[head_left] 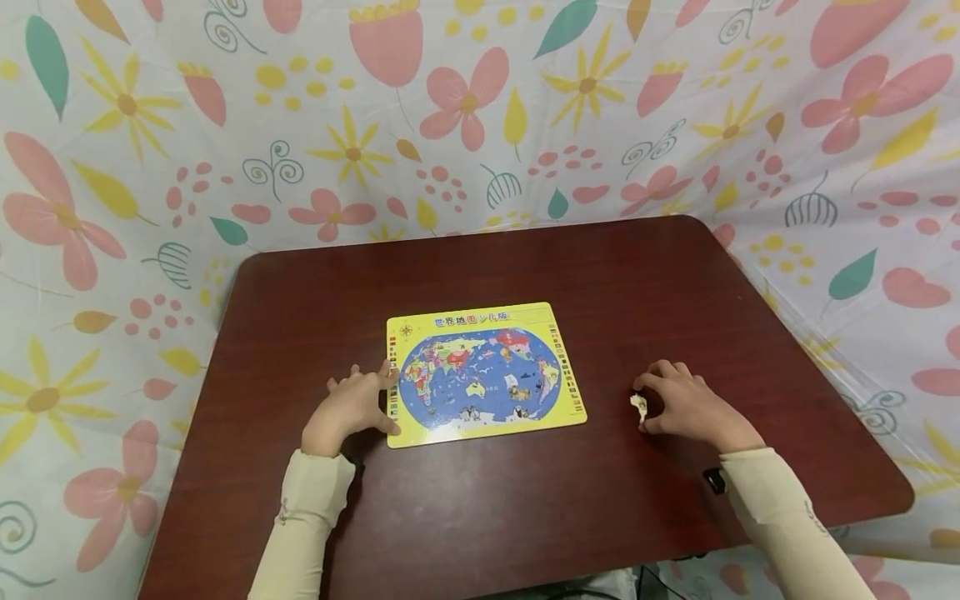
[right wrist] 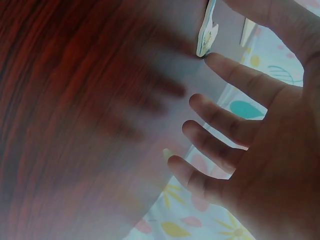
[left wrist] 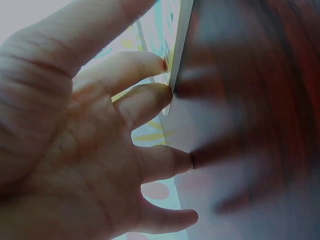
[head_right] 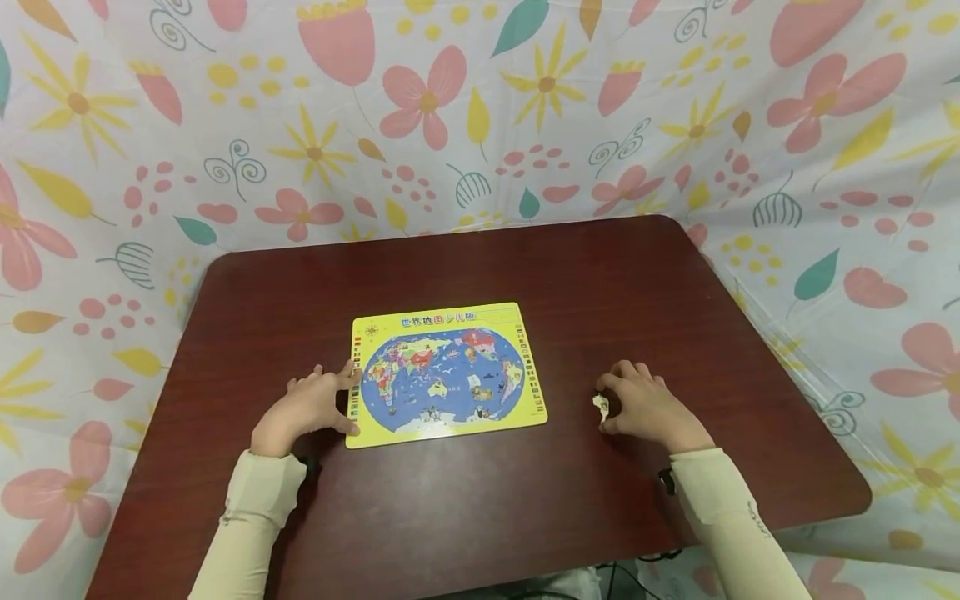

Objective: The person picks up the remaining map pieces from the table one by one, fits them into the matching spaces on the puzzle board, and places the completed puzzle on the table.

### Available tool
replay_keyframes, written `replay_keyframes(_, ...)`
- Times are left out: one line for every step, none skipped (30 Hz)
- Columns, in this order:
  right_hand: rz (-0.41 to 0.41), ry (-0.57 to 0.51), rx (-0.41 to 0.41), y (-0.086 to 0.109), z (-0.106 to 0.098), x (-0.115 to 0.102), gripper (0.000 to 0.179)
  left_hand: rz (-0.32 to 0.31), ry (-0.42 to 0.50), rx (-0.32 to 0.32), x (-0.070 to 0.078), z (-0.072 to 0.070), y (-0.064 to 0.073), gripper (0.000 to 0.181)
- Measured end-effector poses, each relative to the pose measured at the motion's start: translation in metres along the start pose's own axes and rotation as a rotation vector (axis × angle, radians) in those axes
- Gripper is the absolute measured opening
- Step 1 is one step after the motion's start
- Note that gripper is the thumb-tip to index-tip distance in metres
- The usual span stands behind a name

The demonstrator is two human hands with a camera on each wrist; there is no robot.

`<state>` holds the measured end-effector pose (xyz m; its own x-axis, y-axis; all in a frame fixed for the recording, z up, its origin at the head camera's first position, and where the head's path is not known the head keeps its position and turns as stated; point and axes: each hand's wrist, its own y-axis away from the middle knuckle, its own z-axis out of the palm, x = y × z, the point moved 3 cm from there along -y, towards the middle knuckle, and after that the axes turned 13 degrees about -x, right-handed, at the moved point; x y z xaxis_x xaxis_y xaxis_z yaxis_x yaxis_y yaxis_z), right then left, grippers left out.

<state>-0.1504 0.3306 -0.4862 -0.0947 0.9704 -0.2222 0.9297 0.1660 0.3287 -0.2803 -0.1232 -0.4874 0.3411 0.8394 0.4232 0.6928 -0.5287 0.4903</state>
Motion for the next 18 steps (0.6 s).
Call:
replay_keyframes(-0.002, -0.001, 0.000, -0.0002, -0.0010, 0.0002, 0.047, -0.005, 0.003, -0.002, 0.0000, -0.0003, 0.0000, 0.090)
replay_keyframes(-0.005, -0.003, -0.003, -0.0007, -0.0017, 0.0006, 0.046, -0.007, 0.003, -0.003, 0.0001, -0.0004, 0.0001, 0.090)
replay_keyframes(-0.006, -0.005, -0.006, -0.0010, -0.0025, 0.0010, 0.045, -0.008, 0.004, -0.004, 0.0001, -0.0007, -0.0002, 0.090)
replay_keyframes(-0.009, -0.008, -0.007, -0.0010, -0.0023, 0.0010, 0.044, -0.008, 0.003, -0.004, -0.0002, -0.0005, -0.0003, 0.090)
replay_keyframes(-0.009, -0.010, -0.010, -0.0012, -0.0023, 0.0010, 0.044, -0.010, 0.001, -0.005, -0.0004, -0.0004, -0.0005, 0.090)
replay_keyframes(-0.013, -0.013, -0.009, -0.0012, -0.0024, 0.0009, 0.043, -0.011, 0.000, -0.004, -0.0006, -0.0003, -0.0008, 0.090)
replay_keyframes(-0.017, -0.012, -0.005, -0.0013, -0.0024, 0.0012, 0.043, -0.012, 0.001, -0.003, -0.0006, -0.0004, -0.0011, 0.090)
replay_keyframes(-0.020, -0.013, -0.001, -0.0013, -0.0025, 0.0015, 0.043, -0.012, 0.000, -0.001, -0.0005, -0.0004, -0.0014, 0.090)
replay_keyframes(-0.024, -0.011, 0.004, -0.0012, -0.0025, 0.0019, 0.043, -0.012, 0.000, 0.000, -0.0006, -0.0005, -0.0019, 0.090)
replay_keyframes(-0.028, -0.010, 0.007, -0.0012, -0.0022, 0.0024, 0.042, -0.013, -0.001, 0.000, -0.0007, -0.0003, -0.0022, 0.090)
replay_keyframes(-0.031, -0.009, 0.010, -0.0010, -0.0019, 0.0026, 0.042, -0.014, -0.001, 0.000, -0.0007, -0.0003, -0.0023, 0.090)
replay_keyframes(-0.034, -0.009, 0.014, -0.0008, -0.0013, 0.0030, 0.041, -0.013, 0.000, -0.001, -0.0007, -0.0001, -0.0024, 0.090)
replay_keyframes(-0.036, -0.009, 0.017, -0.0007, -0.0007, 0.0033, 0.041, -0.013, 0.000, -0.003, -0.0008, 0.0000, -0.0023, 0.090)
replay_keyframes(-0.038, -0.008, 0.018, -0.0005, -0.0002, 0.0034, 0.041, -0.012, 0.001, -0.003, -0.0010, 0.0002, -0.0023, 0.091)
replay_keyframes(-0.037, -0.007, 0.019, -0.0004, 0.0000, 0.0033, 0.041, -0.012, 0.003, -0.004, -0.0011, 0.0004, -0.0022, 0.091)
replay_keyframes(-0.037, -0.002, 0.020, -0.0005, 0.0003, 0.0030, 0.041, -0.011, 0.005, -0.004, -0.0011, 0.0006, -0.0022, 0.091)
replay_keyframes(-0.036, 0.007, 0.022, -0.0006, 0.0002, 0.0026, 0.041, -0.010, 0.010, -0.003, -0.0012, 0.0009, -0.0021, 0.091)
replay_keyframes(-0.035, 0.015, 0.023, -0.0008, 0.0004, 0.0026, 0.041, -0.009, 0.012, -0.005, -0.0012, 0.0013, -0.0022, 0.091)
